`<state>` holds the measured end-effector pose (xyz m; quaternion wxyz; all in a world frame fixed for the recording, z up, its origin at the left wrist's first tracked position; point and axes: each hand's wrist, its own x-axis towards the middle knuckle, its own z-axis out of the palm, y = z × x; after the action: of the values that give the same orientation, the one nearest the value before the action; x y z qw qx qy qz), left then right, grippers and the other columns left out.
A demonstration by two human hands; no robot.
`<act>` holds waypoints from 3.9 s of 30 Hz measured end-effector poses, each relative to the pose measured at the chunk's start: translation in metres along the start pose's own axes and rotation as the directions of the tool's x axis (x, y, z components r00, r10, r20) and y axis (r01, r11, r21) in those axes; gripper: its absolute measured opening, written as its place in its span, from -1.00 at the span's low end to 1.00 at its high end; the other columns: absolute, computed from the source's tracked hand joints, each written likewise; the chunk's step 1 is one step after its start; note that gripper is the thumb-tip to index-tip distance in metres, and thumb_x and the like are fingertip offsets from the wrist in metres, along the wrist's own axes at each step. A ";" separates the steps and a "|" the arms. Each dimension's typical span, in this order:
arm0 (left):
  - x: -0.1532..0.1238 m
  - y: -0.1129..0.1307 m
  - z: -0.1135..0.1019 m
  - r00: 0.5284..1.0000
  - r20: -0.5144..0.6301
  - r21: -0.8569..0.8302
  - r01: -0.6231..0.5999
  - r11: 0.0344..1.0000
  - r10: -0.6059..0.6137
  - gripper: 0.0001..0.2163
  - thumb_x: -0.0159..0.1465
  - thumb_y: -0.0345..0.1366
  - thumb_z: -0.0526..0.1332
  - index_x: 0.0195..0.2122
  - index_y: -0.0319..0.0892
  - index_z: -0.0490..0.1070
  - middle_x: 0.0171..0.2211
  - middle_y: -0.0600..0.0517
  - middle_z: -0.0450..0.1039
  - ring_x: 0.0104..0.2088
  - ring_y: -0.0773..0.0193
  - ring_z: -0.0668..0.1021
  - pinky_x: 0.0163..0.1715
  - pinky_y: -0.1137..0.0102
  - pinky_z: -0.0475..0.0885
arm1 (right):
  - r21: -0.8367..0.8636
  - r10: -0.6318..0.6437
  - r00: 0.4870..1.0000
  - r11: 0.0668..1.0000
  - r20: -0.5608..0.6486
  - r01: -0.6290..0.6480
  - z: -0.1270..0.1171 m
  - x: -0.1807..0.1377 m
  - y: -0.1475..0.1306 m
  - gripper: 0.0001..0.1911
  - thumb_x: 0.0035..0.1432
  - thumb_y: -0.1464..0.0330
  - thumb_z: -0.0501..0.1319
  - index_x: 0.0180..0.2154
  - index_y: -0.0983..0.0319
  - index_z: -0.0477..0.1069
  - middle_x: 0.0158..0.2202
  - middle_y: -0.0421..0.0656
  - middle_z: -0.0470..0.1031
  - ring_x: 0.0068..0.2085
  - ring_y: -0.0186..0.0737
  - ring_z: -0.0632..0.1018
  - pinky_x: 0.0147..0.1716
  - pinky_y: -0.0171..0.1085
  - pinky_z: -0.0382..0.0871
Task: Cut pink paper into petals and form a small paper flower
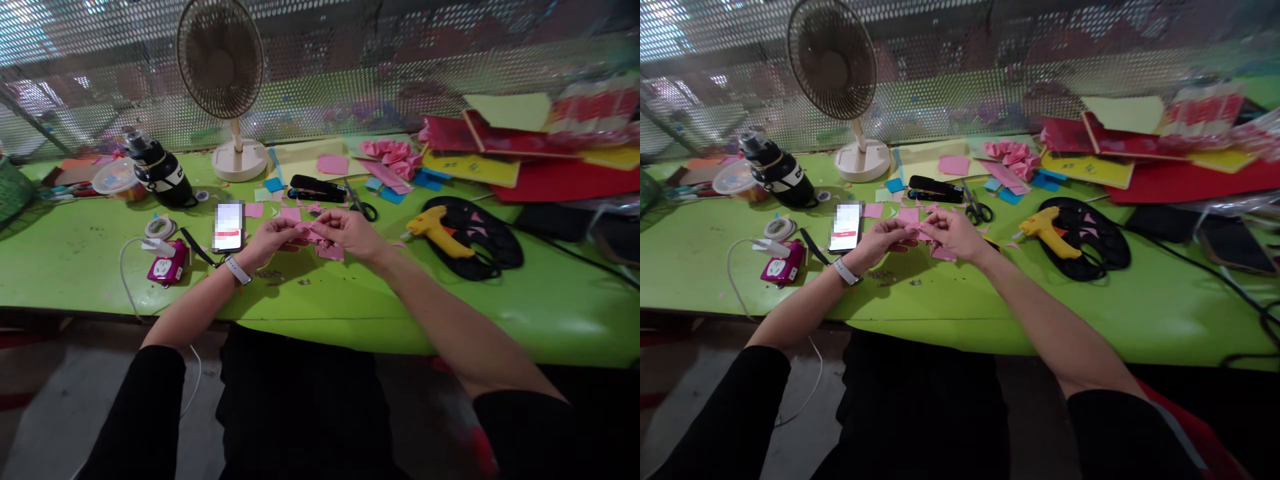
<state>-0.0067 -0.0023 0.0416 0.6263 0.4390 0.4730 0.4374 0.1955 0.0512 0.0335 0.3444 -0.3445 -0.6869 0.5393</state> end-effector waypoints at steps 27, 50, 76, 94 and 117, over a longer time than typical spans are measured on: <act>0.005 0.000 -0.002 1.000 0.005 0.026 -0.015 1.000 0.015 -0.77 0.22 -0.27 0.46 -0.27 -0.30 0.49 -0.33 -0.02 0.63 -0.33 0.38 0.66 -0.23 0.42 0.52 | 0.117 0.134 0.983 0.982 0.124 -0.149 -0.010 0.002 0.003 -0.50 -0.09 0.04 0.55 -0.30 0.26 0.50 -0.42 -0.16 0.60 -0.46 -0.36 0.56 -0.44 -0.32 0.53; 0.005 0.006 -0.011 0.992 0.117 0.136 0.021 0.990 -0.037 -0.75 0.19 -0.23 0.49 -0.28 -0.30 0.52 -0.36 -0.05 0.64 -0.40 0.39 0.65 -0.34 0.46 0.54 | 0.141 0.183 0.958 0.966 0.219 -0.216 -0.015 0.001 -0.002 -0.54 -0.08 0.08 0.56 -0.27 0.25 0.55 -0.44 -0.15 0.62 -0.47 -0.33 0.60 -0.41 -0.31 0.58; 0.009 0.003 -0.015 0.986 0.159 0.108 0.025 0.994 -0.042 -0.77 0.18 -0.28 0.48 -0.31 -0.31 0.51 -0.37 -0.06 0.64 -0.39 0.36 0.66 -0.33 0.44 0.56 | 0.139 0.167 0.953 0.969 0.251 -0.206 -0.018 0.002 0.001 -0.62 -0.01 0.15 0.54 -0.28 0.28 0.55 -0.42 -0.13 0.63 -0.42 -0.29 0.63 -0.37 -0.28 0.62; 0.009 0.009 -0.015 0.993 0.106 0.125 0.046 0.991 -0.059 -0.72 0.13 -0.25 0.53 -0.29 -0.33 0.53 -0.41 -0.02 0.64 -0.43 0.40 0.65 -0.26 0.44 0.58 | 0.154 0.155 0.916 0.962 0.370 -0.225 -0.028 0.004 -0.010 -0.73 0.06 0.34 0.48 -0.24 0.31 0.50 -0.34 -0.10 0.67 -0.34 -0.28 0.67 -0.23 -0.27 0.61; 0.011 0.001 -0.009 0.982 0.123 0.209 0.114 0.971 -0.142 -0.78 0.09 -0.32 0.55 -0.35 -0.31 0.58 -0.44 0.00 0.62 -0.46 0.42 0.62 -0.27 0.47 0.59 | -0.088 0.209 0.970 0.976 0.126 -0.199 -0.045 -0.036 0.003 -0.65 0.22 0.35 0.31 0.05 0.27 0.50 -0.22 -0.03 0.67 -0.28 -0.19 0.67 -0.17 -0.13 0.62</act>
<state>-0.0140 0.0100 0.0386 0.6366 0.4976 0.4981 0.3147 0.2524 0.0439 0.0348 0.2269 -0.3886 -0.6892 0.5679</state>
